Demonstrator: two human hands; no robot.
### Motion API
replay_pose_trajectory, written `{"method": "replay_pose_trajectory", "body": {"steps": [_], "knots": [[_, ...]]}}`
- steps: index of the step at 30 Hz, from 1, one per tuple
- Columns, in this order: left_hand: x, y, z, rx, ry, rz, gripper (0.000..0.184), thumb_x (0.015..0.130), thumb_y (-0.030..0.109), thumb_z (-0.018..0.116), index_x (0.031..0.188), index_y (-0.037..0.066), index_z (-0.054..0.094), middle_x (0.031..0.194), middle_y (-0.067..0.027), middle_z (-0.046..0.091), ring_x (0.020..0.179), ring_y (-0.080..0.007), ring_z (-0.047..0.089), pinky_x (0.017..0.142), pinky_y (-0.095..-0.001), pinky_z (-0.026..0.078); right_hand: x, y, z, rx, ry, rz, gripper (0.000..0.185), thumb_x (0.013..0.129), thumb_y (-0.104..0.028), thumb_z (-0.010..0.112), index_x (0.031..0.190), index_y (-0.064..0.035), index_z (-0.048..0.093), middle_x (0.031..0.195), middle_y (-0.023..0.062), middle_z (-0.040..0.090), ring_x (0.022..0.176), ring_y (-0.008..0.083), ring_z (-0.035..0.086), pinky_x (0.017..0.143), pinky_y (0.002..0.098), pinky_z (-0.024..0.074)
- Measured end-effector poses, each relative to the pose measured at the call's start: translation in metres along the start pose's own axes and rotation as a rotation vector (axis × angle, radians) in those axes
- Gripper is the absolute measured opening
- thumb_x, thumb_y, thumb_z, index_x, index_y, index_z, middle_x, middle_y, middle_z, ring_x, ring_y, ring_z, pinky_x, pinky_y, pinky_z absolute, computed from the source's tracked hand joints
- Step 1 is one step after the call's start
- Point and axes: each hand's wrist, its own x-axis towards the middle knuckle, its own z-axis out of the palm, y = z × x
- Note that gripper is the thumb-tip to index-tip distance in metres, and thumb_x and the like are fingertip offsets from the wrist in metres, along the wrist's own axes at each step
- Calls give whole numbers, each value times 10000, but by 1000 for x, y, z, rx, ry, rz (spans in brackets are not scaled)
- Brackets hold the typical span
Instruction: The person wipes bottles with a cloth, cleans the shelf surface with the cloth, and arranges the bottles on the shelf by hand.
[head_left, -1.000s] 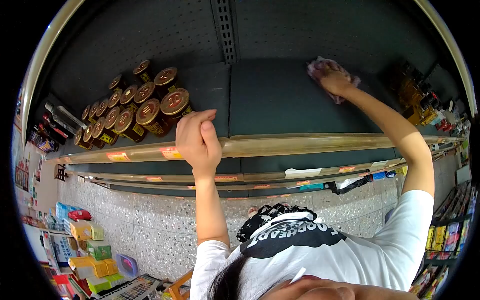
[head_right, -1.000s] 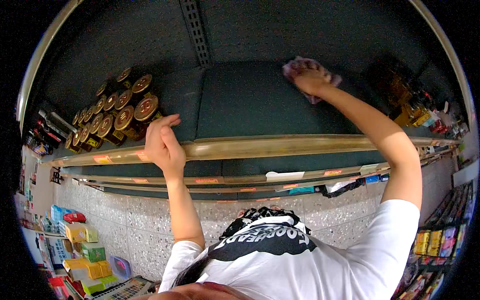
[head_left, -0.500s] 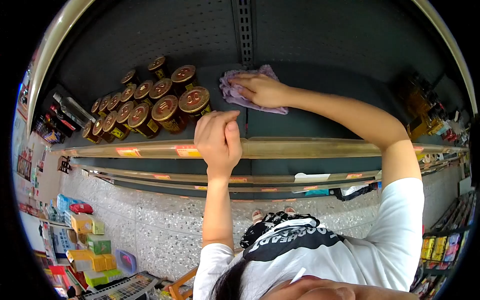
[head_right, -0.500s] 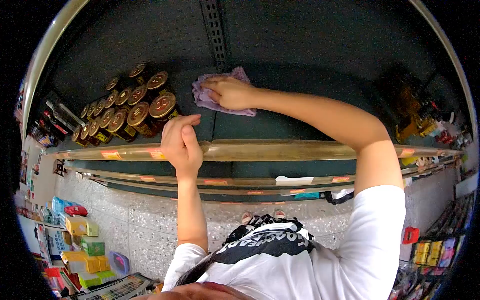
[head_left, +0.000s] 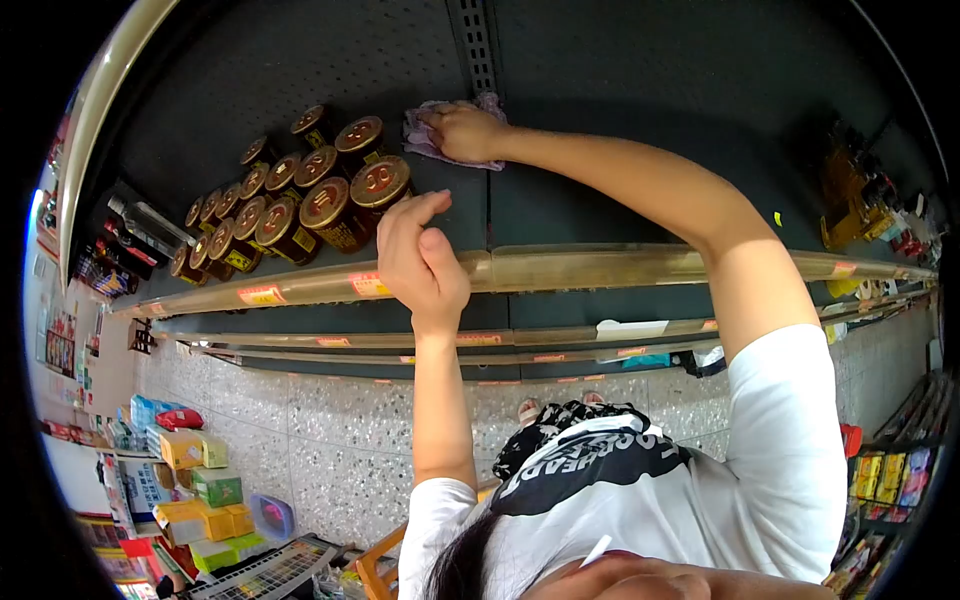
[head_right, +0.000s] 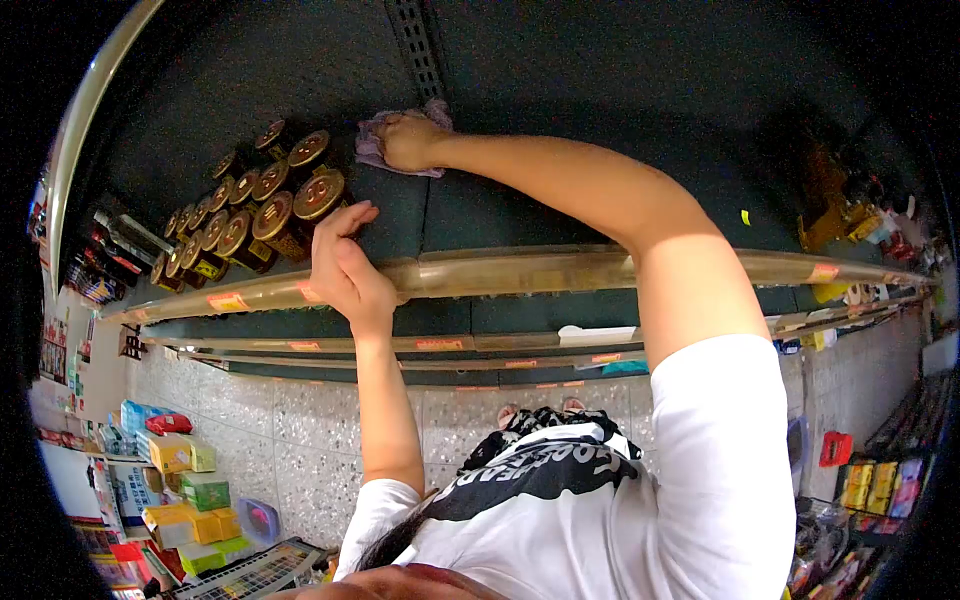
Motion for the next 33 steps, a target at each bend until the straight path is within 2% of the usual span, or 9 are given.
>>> {"method": "replay_pose_trajectory", "body": {"steps": [4,8,11,12,16,19,27,31,33], "knots": [[0,0,0,-23,24,-27,429,1021,292,400,962,-30,678,876,-144,694,871,-303,639,785,-378,491,-29,-22,-16,100,-61,-6,440,966,-218,489,1318,45,519,1342,231,527,1264,367,481,1076,434,370],[0,1,-1,2,32,-28,468,1029,317,375,958,-35,675,877,-150,693,879,-302,640,775,-372,493,-60,-29,-15,115,-121,-209,425,998,-207,455,1352,25,489,1459,205,420,1327,365,404,1112,437,332],[1,3,0,-14,51,-46,488,1030,323,358,967,-46,671,878,-157,691,886,-307,639,778,-369,495,-90,-50,-42,240,-193,-255,479,999,-241,445,1412,2,432,1402,222,454,1295,361,444,1075,439,358],[0,3,0,-8,61,-43,491,1030,322,354,971,-49,670,883,-160,690,882,-307,642,777,-367,497,-94,-52,-45,213,-234,-330,487,1002,-223,447,1434,-1,412,1449,220,410,1341,359,408,1104,441,340],[-1,2,2,-18,77,-51,495,1031,316,345,988,-58,666,902,-170,682,861,-303,652,771,-357,506,-122,-55,-68,363,-375,-379,475,1018,-205,429,1461,-34,406,1536,206,333,1434,345,305,1165,415,287],[-1,2,0,4,54,-48,490,1037,306,339,994,-58,665,925,-178,670,845,-289,662,755,-353,516,-126,-50,-80,469,-402,-457,444,1018,-186,466,1432,-28,450,1533,191,356,1434,335,312,1163,414,291],[0,6,-1,24,24,-64,488,1052,289,333,1002,-71,658,964,-177,659,850,-265,670,762,-336,554,-182,-11,-110,571,-462,-360,385,979,-103,510,1358,-47,550,1525,135,400,1439,315,317,1167,421,291],[-1,5,0,7,28,-50,492,1053,288,332,1004,-79,657,966,-180,658,856,-270,675,759,-340,558,-225,7,-136,551,-459,-257,420,935,-28,523,1351,-68,564,1526,118,405,1446,311,309,1172,431,282],[-1,5,2,-5,35,-46,495,1052,288,334,1001,-83,658,968,-181,658,856,-273,678,755,-340,560,-236,13,-140,547,-483,-210,462,921,-15,512,1375,-86,547,1544,108,379,1467,312,263,1186,432,249]]}}
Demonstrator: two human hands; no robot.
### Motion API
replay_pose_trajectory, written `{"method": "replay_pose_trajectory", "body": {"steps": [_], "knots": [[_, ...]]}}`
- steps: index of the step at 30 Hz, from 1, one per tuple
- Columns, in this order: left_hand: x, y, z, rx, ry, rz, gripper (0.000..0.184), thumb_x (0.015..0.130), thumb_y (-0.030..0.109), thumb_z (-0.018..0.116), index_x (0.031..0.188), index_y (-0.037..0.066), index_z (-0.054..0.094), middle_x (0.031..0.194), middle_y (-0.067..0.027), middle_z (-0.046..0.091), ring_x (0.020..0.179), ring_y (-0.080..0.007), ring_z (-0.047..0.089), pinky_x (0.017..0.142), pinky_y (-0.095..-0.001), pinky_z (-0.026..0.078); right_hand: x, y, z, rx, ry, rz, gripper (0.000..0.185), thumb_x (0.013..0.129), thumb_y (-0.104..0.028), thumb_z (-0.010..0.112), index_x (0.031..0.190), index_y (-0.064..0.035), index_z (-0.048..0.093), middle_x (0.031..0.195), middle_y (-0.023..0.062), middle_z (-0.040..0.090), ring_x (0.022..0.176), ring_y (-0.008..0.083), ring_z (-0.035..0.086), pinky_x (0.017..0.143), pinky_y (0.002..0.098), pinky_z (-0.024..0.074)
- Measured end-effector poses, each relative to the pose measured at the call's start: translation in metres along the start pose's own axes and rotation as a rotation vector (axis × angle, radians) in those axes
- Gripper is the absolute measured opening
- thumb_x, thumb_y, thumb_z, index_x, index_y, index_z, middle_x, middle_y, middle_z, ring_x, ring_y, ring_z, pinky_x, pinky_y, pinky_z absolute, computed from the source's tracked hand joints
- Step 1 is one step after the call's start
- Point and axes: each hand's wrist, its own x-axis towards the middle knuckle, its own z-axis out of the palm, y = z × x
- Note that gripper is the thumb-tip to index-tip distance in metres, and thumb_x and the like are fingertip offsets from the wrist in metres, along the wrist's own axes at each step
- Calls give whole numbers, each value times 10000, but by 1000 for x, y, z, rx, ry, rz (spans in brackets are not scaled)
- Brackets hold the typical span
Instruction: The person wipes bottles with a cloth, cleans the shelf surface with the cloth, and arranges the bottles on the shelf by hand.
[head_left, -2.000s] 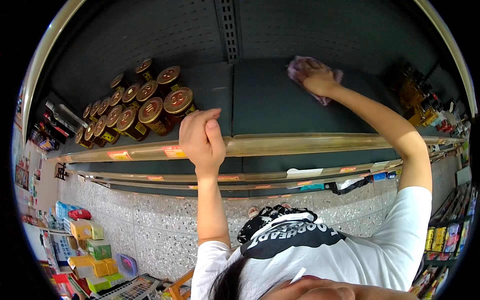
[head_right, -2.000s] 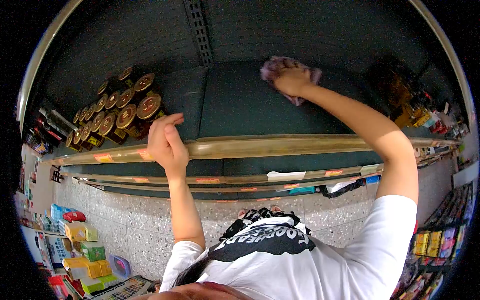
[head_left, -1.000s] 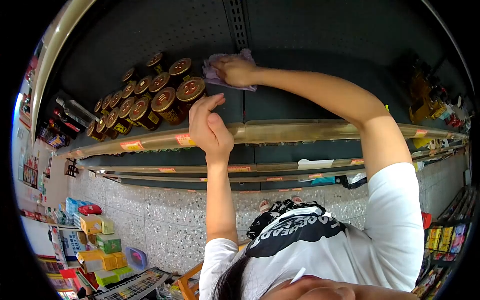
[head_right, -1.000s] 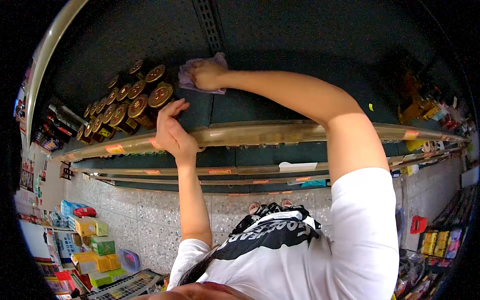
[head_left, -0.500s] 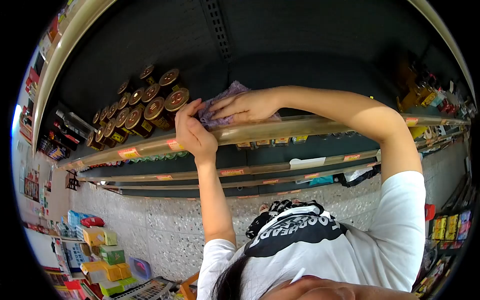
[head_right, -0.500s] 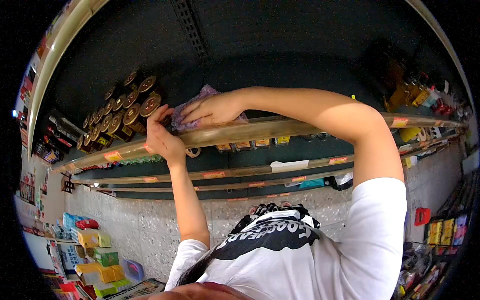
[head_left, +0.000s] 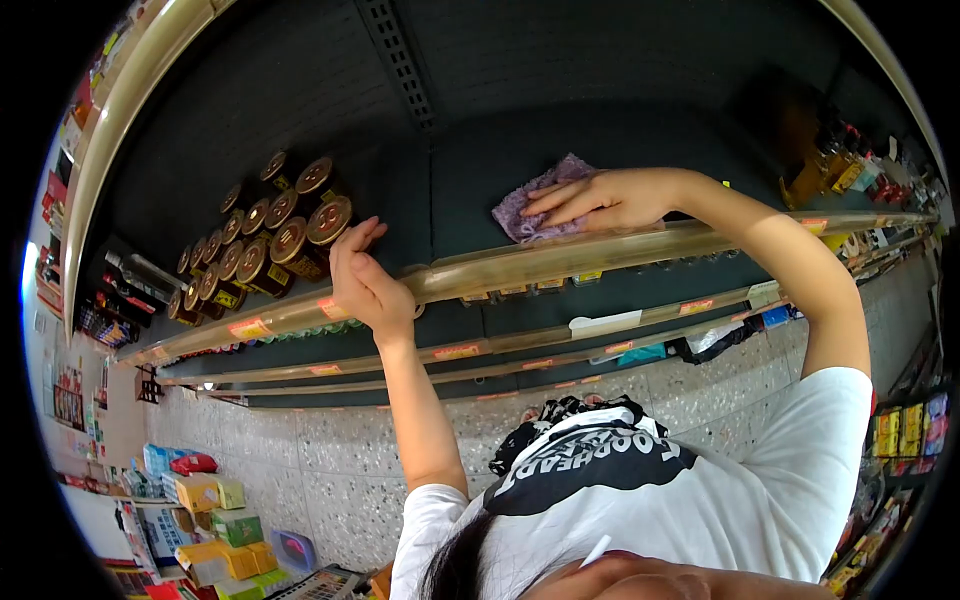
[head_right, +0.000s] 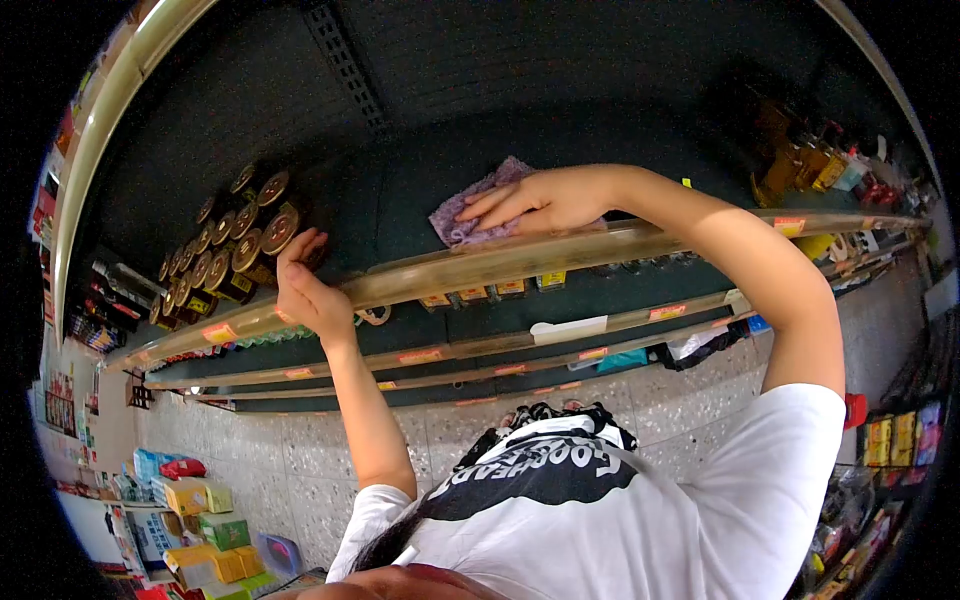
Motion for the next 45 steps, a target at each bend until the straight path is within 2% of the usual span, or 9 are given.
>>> {"method": "replay_pose_trajectory", "body": {"steps": [8,14,19,25,32,38,40,42,45], "knots": [[-1,-2,0,7,-48,-18,540,1060,326,290,1039,-78,648,983,-183,676,884,-272,678,817,-349,519,43,3,5,-98,-28,-25,500,959,-69,506,1453,-134,463,1608,104,236,1502,309,135,1208,436,168],[-4,-1,-2,-15,-60,-36,569,1066,373,289,1065,-80,633,1003,-179,679,901,-264,669,851,-358,506,123,-14,16,-313,-30,99,540,1026,-277,384,1550,-232,265,1632,139,110,1498,377,81,1203,529,102],[-7,-9,-4,-107,-47,-83,508,1055,303,312,1066,-93,630,996,-189,672,907,-268,651,862,-362,496,180,-22,23,-377,-19,245,590,982,-299,422,1547,-218,270,1617,188,135,1492,393,106,1194,536,146],[-7,-9,-8,-112,-113,-43,514,1076,344,316,1094,-62,630,1043,-164,656,939,-268,632,867,-394,491,160,-35,22,-225,119,225,622,955,-332,481,1524,-141,318,1596,214,190,1482,377,169,1192,520,173],[-23,34,13,-95,-174,-67,427,1070,254,350,1118,-78,615,1081,-173,653,990,-251,622,901,-369,483,69,-50,29,-260,633,70,517,951,-267,538,1424,-72,468,1512,235,356,1403,388,341,1158,487,274],[-42,114,81,-228,-327,-86,217,1001,83,505,1106,-59,631,1057,-130,683,987,-177,625,877,-304,481,-84,-63,57,-433,964,265,381,917,-177,614,1272,-40,601,1404,193,500,1282,355,492,1055,409,420],[-44,153,111,-241,-420,-167,180,931,79,587,1057,-19,670,1048,-141,683,967,-223,641,885,-325,481,-136,-64,66,-356,1043,340,341,899,-154,604,1208,-16,643,1357,214,538,1236,376,529,1050,417,426],[-42,176,147,-138,-542,31,189,908,91,621,1064,0,678,1052,-164,677,993,-288,646,899,-358,486,-188,-65,82,-380,1143,348,317,898,-104,612,1203,-24,644,1336,192,557,1138,342,605,897,376,519],[-40,204,200,-106,-772,45,234,878,87,645,1092,-2,677,1085,-188,667,1045,-342,631,918,-376,485,-247,-72,105,-326,1296,386,299,887,-12,587,1177,-40,657,1287,151,590,1122,282,616,886,337,507]]}}
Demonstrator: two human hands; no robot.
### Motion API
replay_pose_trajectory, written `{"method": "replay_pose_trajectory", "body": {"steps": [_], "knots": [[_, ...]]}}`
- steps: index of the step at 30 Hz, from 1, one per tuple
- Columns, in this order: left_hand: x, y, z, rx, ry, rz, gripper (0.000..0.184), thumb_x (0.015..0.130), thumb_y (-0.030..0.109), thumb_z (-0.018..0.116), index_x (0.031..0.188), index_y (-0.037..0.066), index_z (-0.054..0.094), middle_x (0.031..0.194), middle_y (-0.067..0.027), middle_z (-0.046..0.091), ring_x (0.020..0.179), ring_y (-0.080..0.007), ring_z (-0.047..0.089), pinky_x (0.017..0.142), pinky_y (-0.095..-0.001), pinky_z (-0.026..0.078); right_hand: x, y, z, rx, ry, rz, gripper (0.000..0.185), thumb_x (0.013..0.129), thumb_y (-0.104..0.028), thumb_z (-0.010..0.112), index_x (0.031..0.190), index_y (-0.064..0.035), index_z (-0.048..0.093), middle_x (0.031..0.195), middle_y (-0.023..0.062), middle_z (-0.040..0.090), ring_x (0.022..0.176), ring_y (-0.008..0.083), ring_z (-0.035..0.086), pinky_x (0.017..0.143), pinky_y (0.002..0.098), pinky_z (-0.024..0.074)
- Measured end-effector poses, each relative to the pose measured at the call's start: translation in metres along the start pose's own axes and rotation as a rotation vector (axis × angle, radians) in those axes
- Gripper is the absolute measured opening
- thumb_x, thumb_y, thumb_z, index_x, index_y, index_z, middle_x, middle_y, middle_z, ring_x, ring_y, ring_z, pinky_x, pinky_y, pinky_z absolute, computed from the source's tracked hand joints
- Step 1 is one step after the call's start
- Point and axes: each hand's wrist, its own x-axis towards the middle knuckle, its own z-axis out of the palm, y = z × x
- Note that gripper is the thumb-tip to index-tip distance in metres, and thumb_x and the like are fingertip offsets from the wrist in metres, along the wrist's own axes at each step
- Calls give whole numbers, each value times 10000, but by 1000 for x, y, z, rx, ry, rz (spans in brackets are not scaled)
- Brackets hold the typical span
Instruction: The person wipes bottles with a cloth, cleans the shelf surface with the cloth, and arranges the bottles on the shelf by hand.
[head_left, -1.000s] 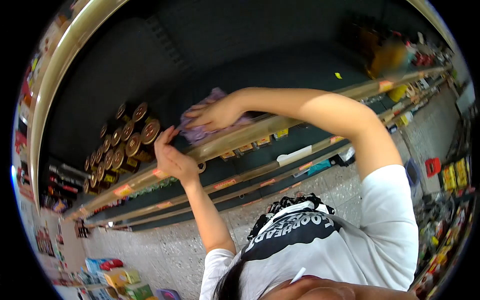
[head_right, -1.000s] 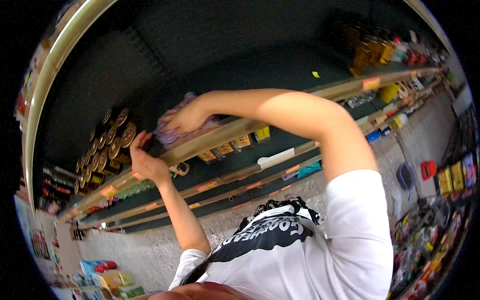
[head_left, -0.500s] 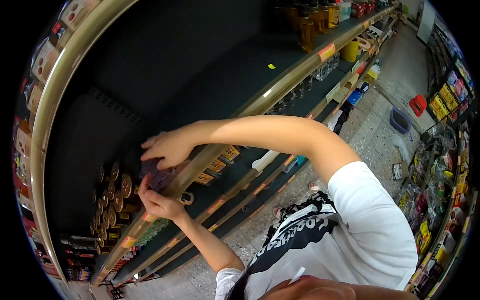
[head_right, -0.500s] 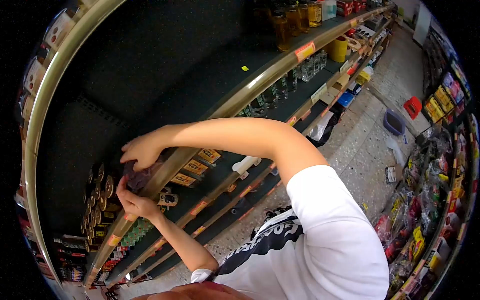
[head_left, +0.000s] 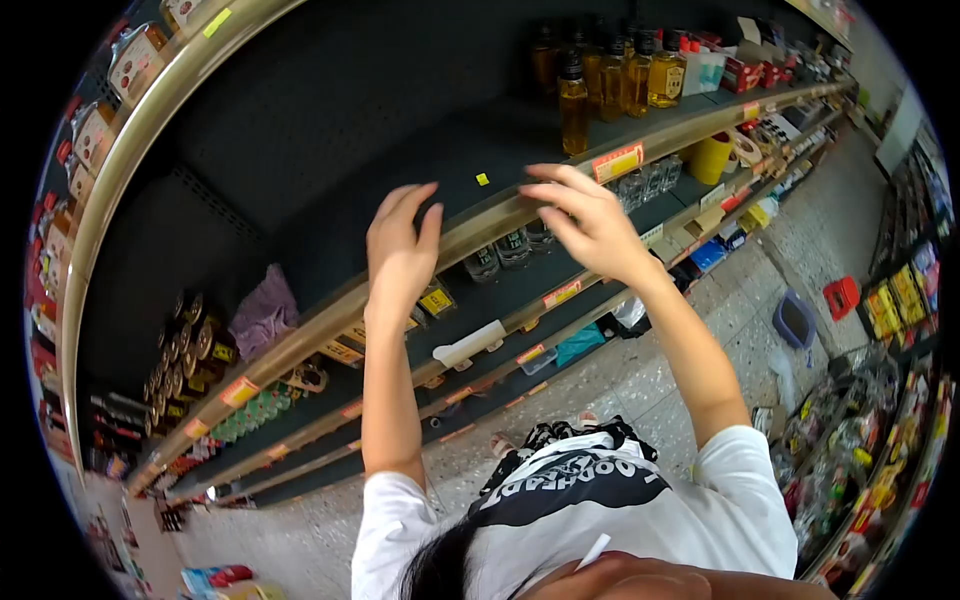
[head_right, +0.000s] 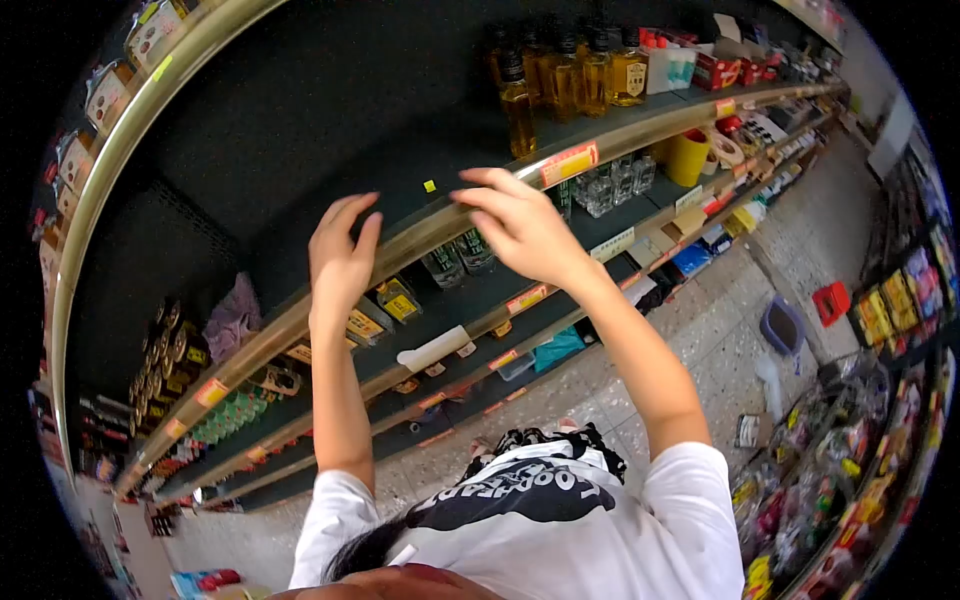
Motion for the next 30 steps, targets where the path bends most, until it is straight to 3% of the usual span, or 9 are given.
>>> {"method": "replay_pose_trajectory", "body": {"steps": [4,6,9,15,21,23,25,26,30], "knots": [[50,-14,52,24,-242,-158,260,869,129,674,1103,20,709,1041,-170,705,942,-273,690,842,-373,527,-44,37,-46,34,120,107,267,875,24,593,1125,-15,679,1229,129,624,1145,268,603,974,328,455],[67,-14,64,86,-395,-294,254,852,139,698,1078,25,722,985,-162,720,895,-253,701,818,-368,539,-54,50,-55,72,159,118,247,888,14,578,1108,-19,686,1194,124,646,1100,261,630,921,327,485],[76,-16,70,117,-477,-286,231,836,152,726,1021,15,733,927,-151,730,888,-236,704,802,-354,540,-64,56,-62,171,162,246,239,903,1,568,1109,-15,688,1176,112,658,1099,231,627,924,312,474],[64,-5,37,81,-209,-394,215,831,182,738,963,13,740,925,-141,732,894,-220,704,790,-331,533,-82,77,-48,326,205,261,228,927,28,544,1109,20,680,1191,117,644,1089,195,614,938,295,466],[11,-75,-83,340,186,-458,197,858,187,701,977,38,752,869,-130,739,780,-197,706,723,-318,530,-81,77,-37,448,225,368,235,961,20,523,1150,28,662,1222,104,609,1052,172,626,904,277,494],[-12,-103,-124,429,213,-613,201,858,214,687,953,53,762,869,-159,730,813,-276,720,749,-362,541,-77,81,-26,481,242,377,233,970,1,521,1157,26,657,1225,92,606,1048,169,629,874,273,500],[-32,-118,-154,430,231,-790,204,858,206,672,953,49,761,856,-187,718,821,-292,718,745,-373,538,-70,74,-13,525,264,402,220,974,-10,521,1144,29,655,1205,89,614,1031,171,635,869,271,500],[-39,-130,-168,472,164,-812,210,841,195,659,925,30,756,858,-229,701,848,-336,705,757,-404,538,-67,72,-7,530,248,392,216,974,-13,522,1139,29,655,1200,90,616,1028,172,636,866,272,501],[-58,-170,-192,715,48,-788,212,786,203,667,808,1,727,869,-254,688,888,-413,668,784,-456,530,-59,64,9,508,185,338,201,974,-16,525,1122,31,653,1188,93,620,1016,174,637,854,271,504]]}}
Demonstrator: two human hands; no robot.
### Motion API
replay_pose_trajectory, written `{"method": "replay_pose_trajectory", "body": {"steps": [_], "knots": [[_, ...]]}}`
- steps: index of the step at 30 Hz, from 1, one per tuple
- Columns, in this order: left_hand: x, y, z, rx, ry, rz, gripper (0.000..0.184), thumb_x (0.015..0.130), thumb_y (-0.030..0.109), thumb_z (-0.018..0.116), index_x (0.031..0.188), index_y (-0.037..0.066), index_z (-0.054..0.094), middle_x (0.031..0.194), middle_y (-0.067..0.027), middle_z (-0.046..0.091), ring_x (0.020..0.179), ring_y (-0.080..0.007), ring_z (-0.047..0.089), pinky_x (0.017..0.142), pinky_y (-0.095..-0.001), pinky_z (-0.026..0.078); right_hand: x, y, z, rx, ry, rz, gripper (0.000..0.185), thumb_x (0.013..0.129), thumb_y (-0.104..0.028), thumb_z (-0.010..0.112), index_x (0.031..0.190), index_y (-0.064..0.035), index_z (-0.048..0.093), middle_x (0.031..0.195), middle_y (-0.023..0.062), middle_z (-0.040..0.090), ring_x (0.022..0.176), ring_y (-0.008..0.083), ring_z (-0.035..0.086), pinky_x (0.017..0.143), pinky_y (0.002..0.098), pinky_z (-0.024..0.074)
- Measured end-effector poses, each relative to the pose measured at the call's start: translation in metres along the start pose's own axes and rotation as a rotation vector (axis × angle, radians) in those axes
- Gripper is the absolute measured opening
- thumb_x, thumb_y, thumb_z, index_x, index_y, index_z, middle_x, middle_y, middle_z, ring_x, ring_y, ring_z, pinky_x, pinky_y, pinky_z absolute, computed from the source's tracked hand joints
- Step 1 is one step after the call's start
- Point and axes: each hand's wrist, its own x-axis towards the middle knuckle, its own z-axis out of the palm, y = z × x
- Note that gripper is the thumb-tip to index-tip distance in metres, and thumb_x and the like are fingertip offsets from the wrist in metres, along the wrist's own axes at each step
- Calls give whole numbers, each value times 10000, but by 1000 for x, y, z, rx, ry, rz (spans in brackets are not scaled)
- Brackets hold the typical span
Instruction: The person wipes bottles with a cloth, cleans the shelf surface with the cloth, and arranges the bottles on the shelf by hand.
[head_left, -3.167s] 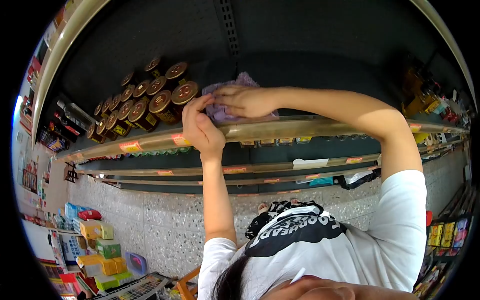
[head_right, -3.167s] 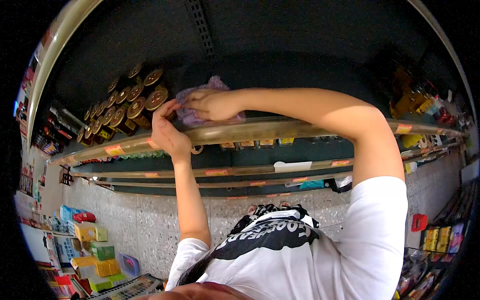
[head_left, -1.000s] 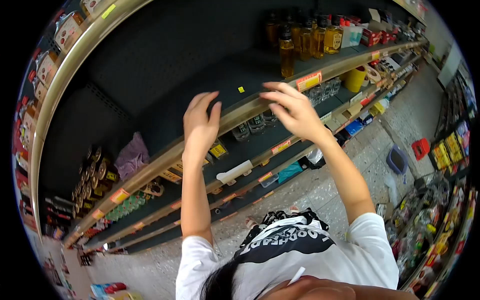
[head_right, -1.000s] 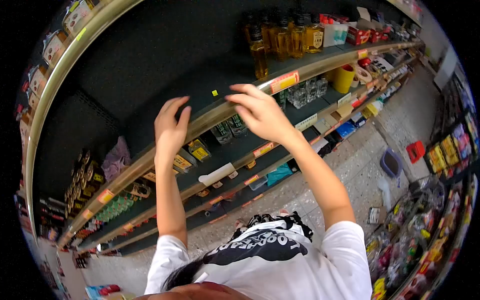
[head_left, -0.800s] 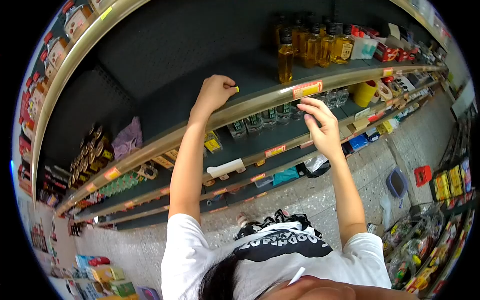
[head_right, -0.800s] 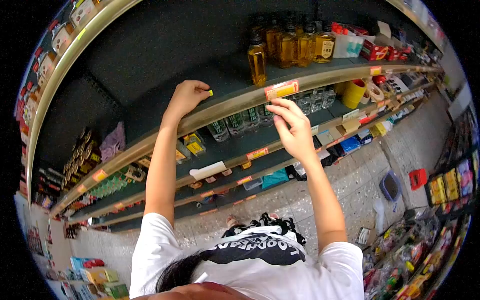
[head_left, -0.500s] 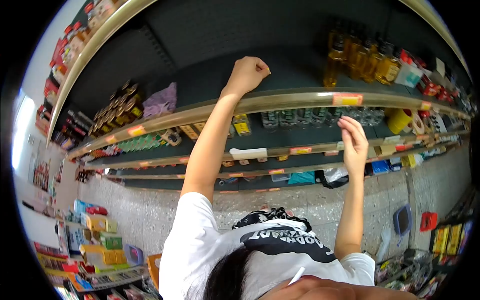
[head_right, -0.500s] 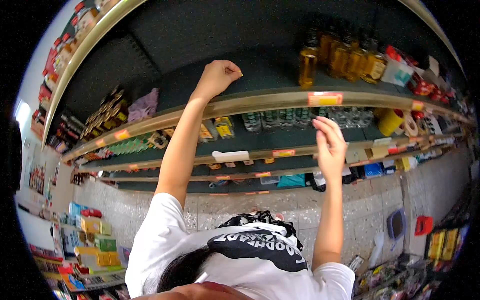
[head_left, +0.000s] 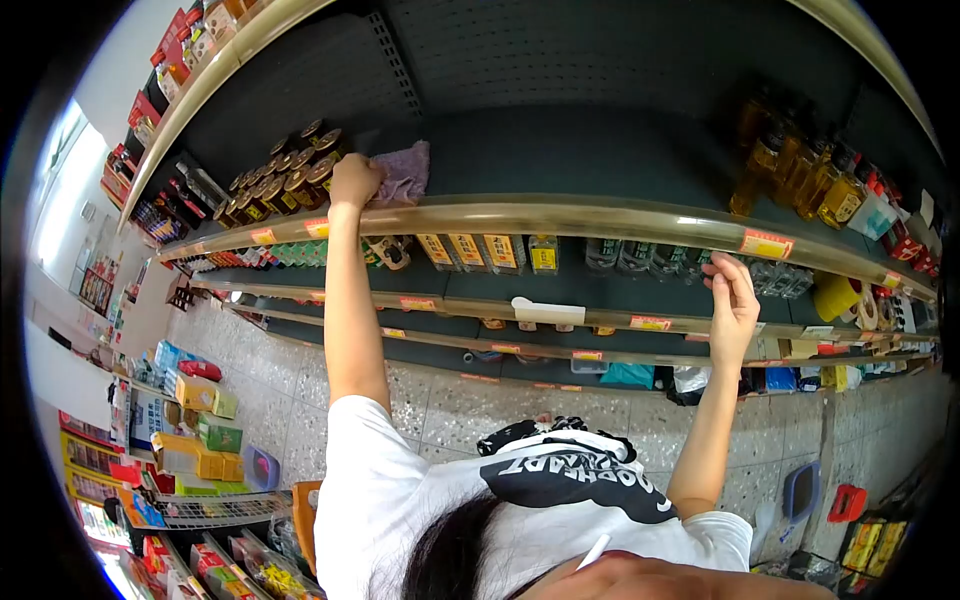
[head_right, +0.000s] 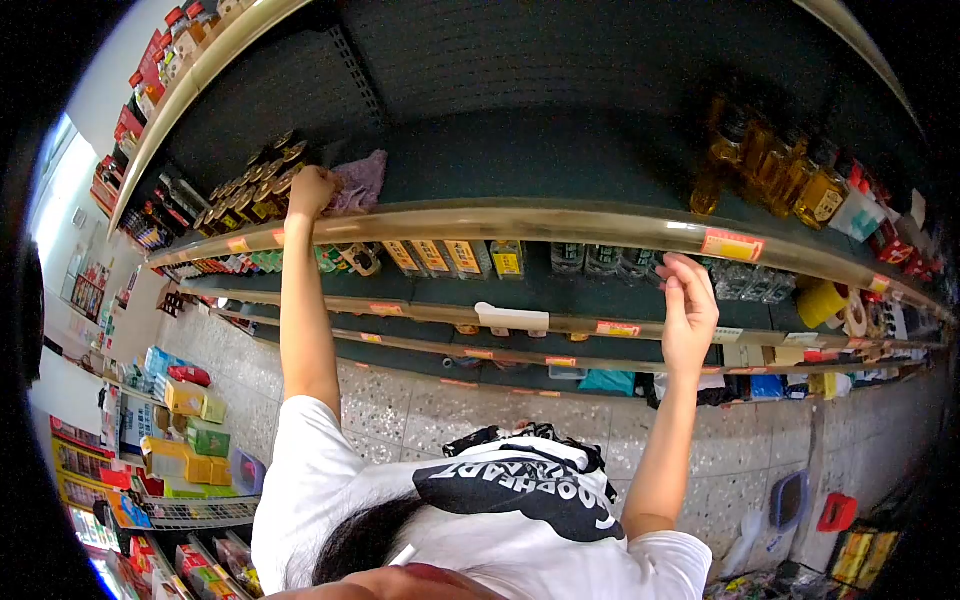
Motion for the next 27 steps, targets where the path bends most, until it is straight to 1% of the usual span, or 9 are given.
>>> {"method": "replay_pose_trajectory", "body": {"steps": [5,10,13,16,17,20,21,23,27], "knots": [[0,-7,12,1,75,95,207,761,122,657,936,16,692,971,-245,688,970,-396,657,834,-444,516,4,-2,4,6,-1,-13,196,968,8,515,1110,39,646,1176,102,625,1004,171,637,839,269,504],[9,-25,22,10,172,158,182,839,159,614,930,18,685,926,-241,686,929,-434,646,804,-497,510,9,-9,-8,-29,67,-64,207,958,30,521,1119,44,649,1149,89,615,988,152,629,835,256,498],[-11,25,11,-71,331,184,181,893,166,602,947,16,689,882,-218,693,861,-392,674,759,-453,528,26,-17,-21,-97,128,-152,199,941,27,545,1103,44,659,1081,91,636,964,159,622,853,257,486],[-33,105,4,-335,273,350,176,912,158,628,994,17,693,843,-176,698,793,-304,696,724,-377,533,51,-25,-35,-220,171,-278,188,938,-12,564,1084,24,676,1042,97,658,964,176,630,856,272,482],[-41,131,4,-383,212,382,186,907,146,657,1035,18,695,839,-144,702,770,-226,695,707,-328,524,56,-33,-35,-189,176,-230,198,936,-4,554,1092,27,673,1049,98,663,978,179,633,859,279,482],[-63,202,15,-608,-32,527,223,919,174,664,1072,15,691,946,-103,717,865,-140,665,776,-288,512,80,-29,-43,-203,201,-213,222,931,-17,553,1116,22,670,1091,106,654,1001,186,636,867,287,486],[-66,222,28,-695,-66,578,238,885,189,678,1051,20,700,953,-157,720,885,-237,708,781,-321,535,89,-27,-47,-244,205,-200,234,929,-21,552,1130,18,666,1109,113,650,1013,195,637,872,291,489],[-89,268,26,-725,-264,641,280,916,180,658,1135,5,673,1043,-135,715,988,-206,684,859,-312,527,101,-29,-50,-328,209,-162,262,926,-31,551,1162,11,656,1145,130,642,1039,216,638,881,304,492],[-110,336,44,-757,-424,783,392,911,231,677,1212,-16,632,1154,-194,675,1078,-273,661,935,-363,521,125,-33,-52,-422,164,-137,382,904,-30,557,1284,4,575,1227,184,620,1104,291,625,921,359,494]]}}
